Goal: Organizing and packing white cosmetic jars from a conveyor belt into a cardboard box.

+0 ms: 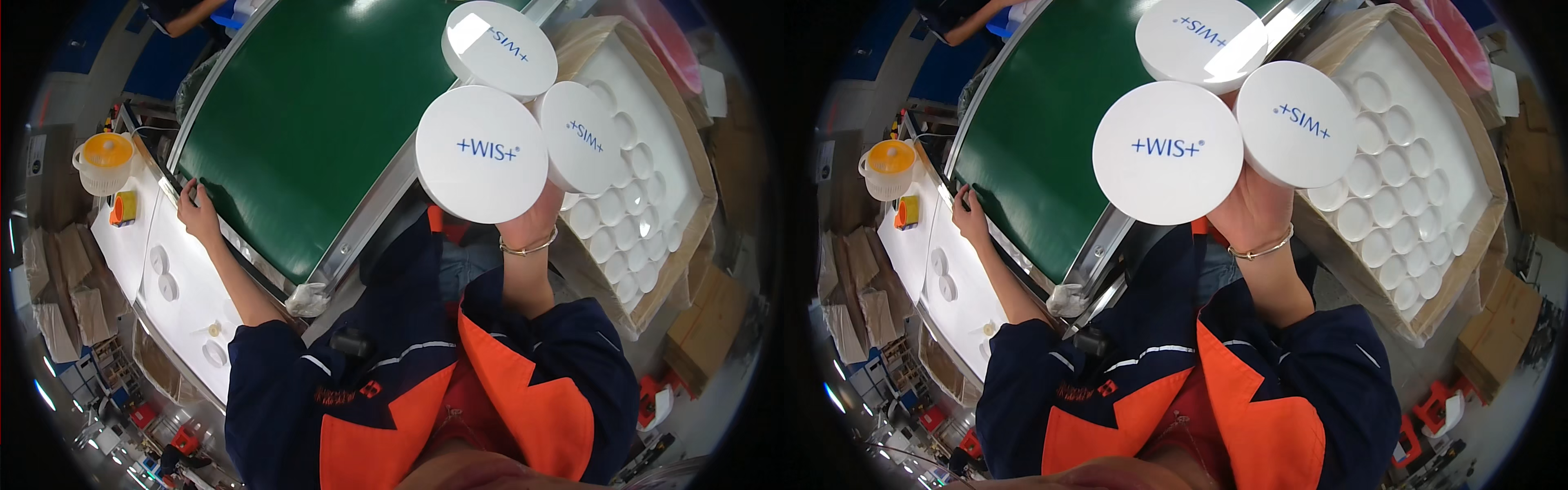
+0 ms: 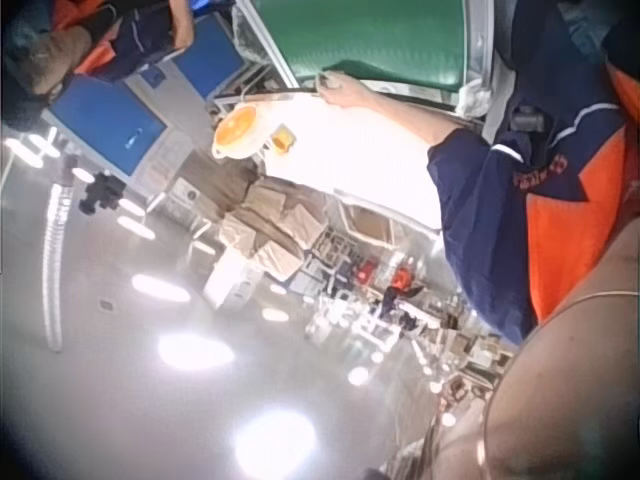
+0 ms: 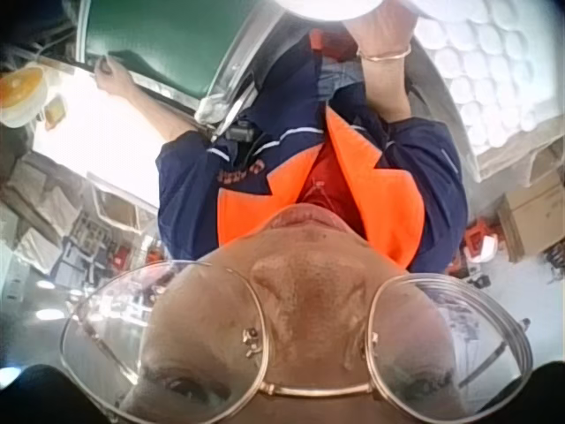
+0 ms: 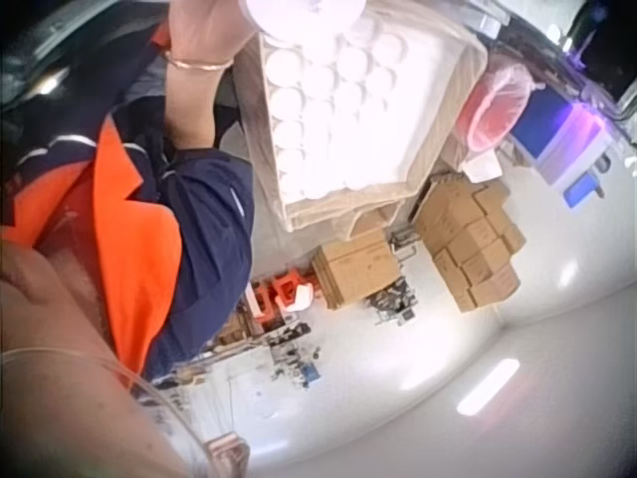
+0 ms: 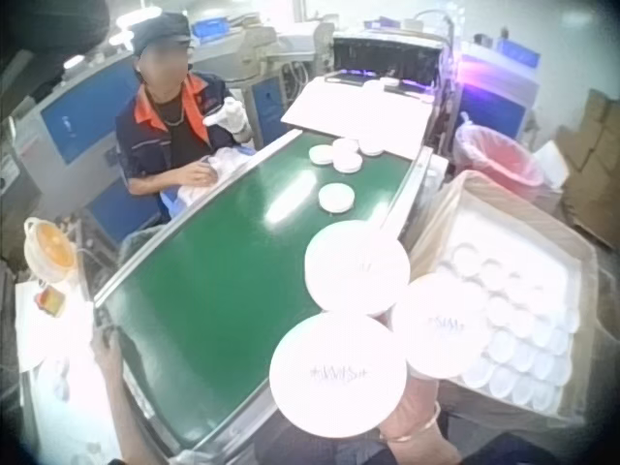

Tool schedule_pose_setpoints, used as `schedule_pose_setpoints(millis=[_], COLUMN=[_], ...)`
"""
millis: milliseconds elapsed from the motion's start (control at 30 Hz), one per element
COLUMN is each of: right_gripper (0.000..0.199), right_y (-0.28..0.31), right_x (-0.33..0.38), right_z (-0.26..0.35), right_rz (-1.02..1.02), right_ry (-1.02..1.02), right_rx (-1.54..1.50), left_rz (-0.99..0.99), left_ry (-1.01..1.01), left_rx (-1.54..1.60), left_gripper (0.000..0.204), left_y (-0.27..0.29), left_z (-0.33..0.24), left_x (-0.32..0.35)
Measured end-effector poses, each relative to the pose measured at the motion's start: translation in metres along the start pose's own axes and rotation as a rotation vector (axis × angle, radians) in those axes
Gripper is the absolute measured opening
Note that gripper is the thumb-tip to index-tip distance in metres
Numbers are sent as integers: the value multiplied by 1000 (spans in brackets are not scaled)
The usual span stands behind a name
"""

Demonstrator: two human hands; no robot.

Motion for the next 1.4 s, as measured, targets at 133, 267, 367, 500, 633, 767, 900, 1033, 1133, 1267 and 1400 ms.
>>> schedule_pose_setpoints(millis=[133,267,367,500,633,767,900,1033,1133,1267,1400], right_gripper=[46,47,48,50,52,54,57,57,55,51,50], right_y=[-4,-1,5,13,24,34,46,50,49,67,64], right_x=[1,2,3,6,2,-1,5,27,52,77,64], right_z=[-5,-9,-6,1,5,5,35,67,93,124,120], right_rz=[75,65,42,-4,-44,-95,-76,34,88,-4,-2], right_ry=[-9,-17,2,48,72,42,17,-19,56,198,138], right_rx=[-34,-33,-7,46,91,133,76,237,290,403,365], left_rz=[-2,67,73,90,50,205,313,326,308,311,318], left_ry=[24,110,107,111,-151,-580,-805,-846,-855,-849,-850], left_rx=[11,16,22,9,-155,126,239,163,117,108,93], left_gripper=[28,30,29,33,49,48,59,60,60,61,61], left_y=[2,-3,-4,-3,-11,-17,-35,-58,-53,-53,-52], left_z=[2,15,15,10,-45,-168,-247,-258,-265,-267,-266], left_x=[1,0,1,0,19,45,70,91,93,92,91])
Point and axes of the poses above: each hand's wrist, its own x-axis away from the middle knuckle, its own y-axis out of the back of the hand, z = x × y, the point moved 2 cm from there along -x, towards the middle knuckle, and after that the axes turned 7 degrees about -z, right-handed, at the moved point
